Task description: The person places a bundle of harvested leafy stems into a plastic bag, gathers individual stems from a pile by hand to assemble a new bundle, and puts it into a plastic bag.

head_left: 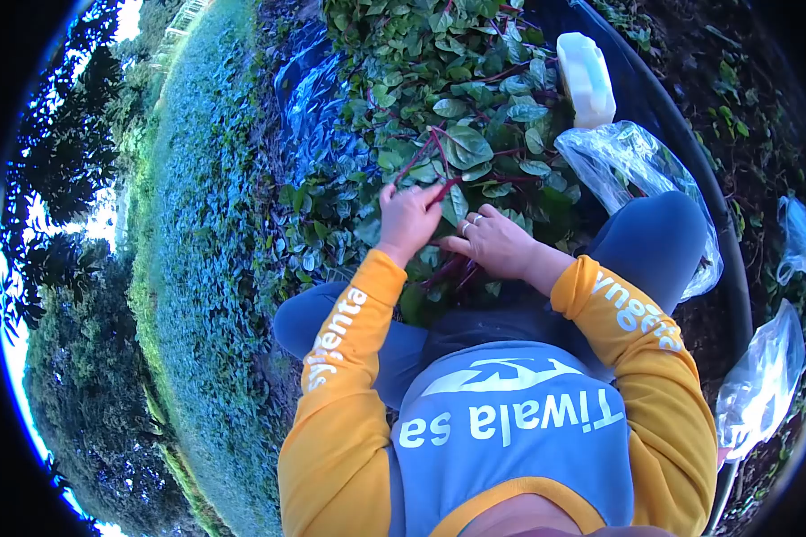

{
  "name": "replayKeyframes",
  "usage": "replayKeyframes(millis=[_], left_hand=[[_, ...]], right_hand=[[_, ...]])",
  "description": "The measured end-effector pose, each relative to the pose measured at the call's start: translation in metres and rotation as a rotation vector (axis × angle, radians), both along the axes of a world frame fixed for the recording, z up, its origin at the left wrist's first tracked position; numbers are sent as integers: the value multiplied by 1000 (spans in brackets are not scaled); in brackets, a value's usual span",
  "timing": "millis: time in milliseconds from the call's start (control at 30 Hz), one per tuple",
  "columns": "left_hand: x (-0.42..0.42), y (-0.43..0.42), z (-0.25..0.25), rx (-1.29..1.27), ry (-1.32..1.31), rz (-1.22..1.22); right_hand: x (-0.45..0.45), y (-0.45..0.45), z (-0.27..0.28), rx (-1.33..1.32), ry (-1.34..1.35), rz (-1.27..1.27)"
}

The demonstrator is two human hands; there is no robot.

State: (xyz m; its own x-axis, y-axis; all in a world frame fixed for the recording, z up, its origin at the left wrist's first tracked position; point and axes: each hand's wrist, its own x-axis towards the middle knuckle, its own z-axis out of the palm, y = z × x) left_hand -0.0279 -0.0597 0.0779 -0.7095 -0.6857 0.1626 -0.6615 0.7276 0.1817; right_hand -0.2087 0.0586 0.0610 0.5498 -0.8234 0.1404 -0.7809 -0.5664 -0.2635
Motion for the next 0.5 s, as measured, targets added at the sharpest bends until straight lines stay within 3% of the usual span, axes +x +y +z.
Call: replayKeyframes(millis=[33,67,167,200,267,433,500], left_hand=[[5,9,-12,41,-19,13],[15,14,-26,-142,0,-216],[18,40,-41,-25,-179,-67],[13,44,-43,-22,-174,-58],[0,54,-42,224,103,187],[-6,62,-35,266,150,201],[-4,62,-34,266,213,203]], right_hand=[[0,-2,-5,-43,-23,-33],[0,-2,-10,-87,-44,-63],[-1,-4,-17,-235,-106,-95],[1,-2,-19,-177,-91,-87],[3,0,-22,-194,-62,-115],[7,-1,-12,-107,-159,-220],[7,-4,-10,-327,-249,-242]])
